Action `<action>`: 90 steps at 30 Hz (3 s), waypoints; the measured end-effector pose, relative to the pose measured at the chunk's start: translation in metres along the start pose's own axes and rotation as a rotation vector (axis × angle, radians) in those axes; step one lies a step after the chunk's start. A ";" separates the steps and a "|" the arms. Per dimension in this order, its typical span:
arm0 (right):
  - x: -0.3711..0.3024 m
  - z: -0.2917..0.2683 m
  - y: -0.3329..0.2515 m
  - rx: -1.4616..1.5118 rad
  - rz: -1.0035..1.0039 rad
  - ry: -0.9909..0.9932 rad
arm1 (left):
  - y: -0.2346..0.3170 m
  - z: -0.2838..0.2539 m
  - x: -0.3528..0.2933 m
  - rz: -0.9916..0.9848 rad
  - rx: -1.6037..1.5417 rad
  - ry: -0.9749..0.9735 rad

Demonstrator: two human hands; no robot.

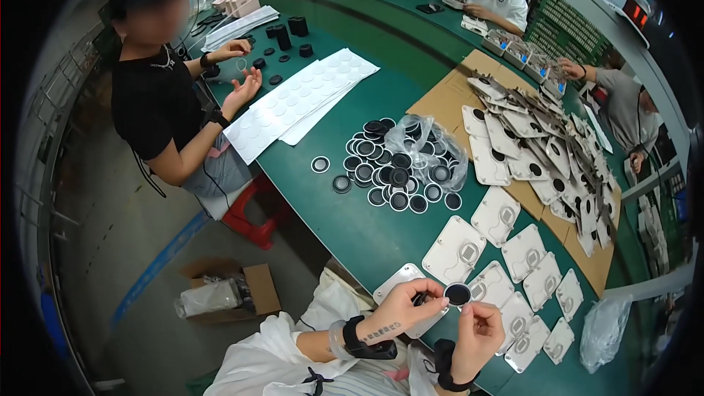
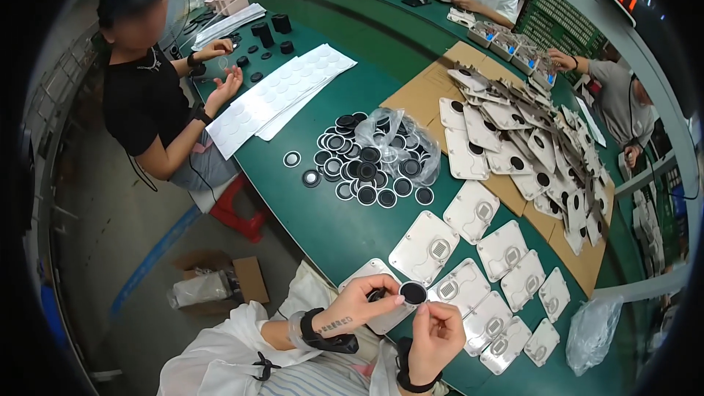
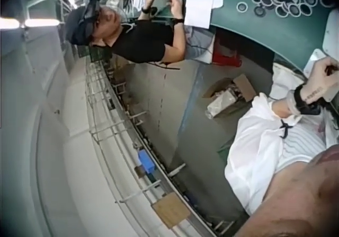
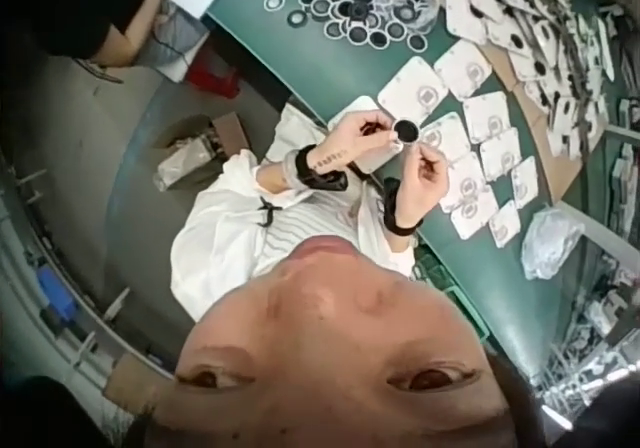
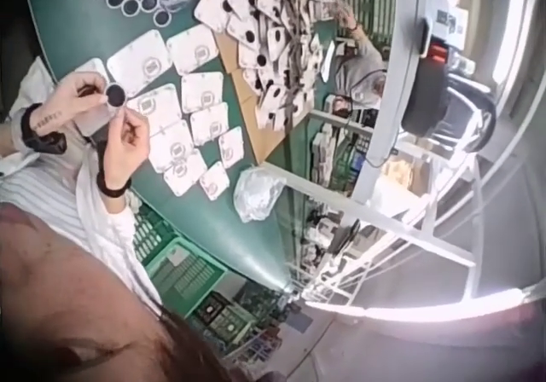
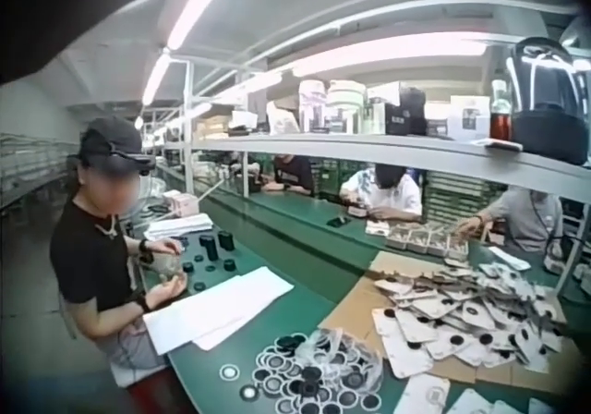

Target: The person peels a backing from a speaker by hand, presses the speaker into a plastic panel, and repeats these actions for several more units.

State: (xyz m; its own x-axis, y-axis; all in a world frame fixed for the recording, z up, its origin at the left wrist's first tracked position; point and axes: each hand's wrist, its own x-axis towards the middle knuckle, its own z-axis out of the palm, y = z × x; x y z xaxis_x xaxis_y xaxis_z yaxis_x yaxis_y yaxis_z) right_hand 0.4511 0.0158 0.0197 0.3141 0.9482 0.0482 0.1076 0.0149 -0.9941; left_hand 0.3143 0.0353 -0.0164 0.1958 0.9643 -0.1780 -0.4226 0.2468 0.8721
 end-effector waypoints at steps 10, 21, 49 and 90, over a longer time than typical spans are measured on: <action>-0.004 -0.006 -0.037 -0.569 -0.596 0.011 | 0.013 0.005 0.000 0.127 0.257 -0.130; -0.008 -0.012 -0.031 -0.524 -0.506 -0.069 | 0.012 0.007 -0.006 0.242 0.340 -0.156; 0.005 -0.016 -0.008 -0.309 -0.252 -0.142 | 0.016 0.006 0.004 0.409 0.616 -0.178; 0.022 -0.015 -0.010 -0.280 -0.302 -0.131 | 0.029 0.012 0.024 0.213 0.503 -0.114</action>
State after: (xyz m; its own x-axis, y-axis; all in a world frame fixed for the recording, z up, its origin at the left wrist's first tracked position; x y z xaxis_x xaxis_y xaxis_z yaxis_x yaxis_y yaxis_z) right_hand 0.4710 0.0315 0.0321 0.1090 0.9469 0.3025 0.4343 0.2283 -0.8713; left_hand 0.3172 0.0643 0.0099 0.2580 0.9647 0.0524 0.0058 -0.0557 0.9984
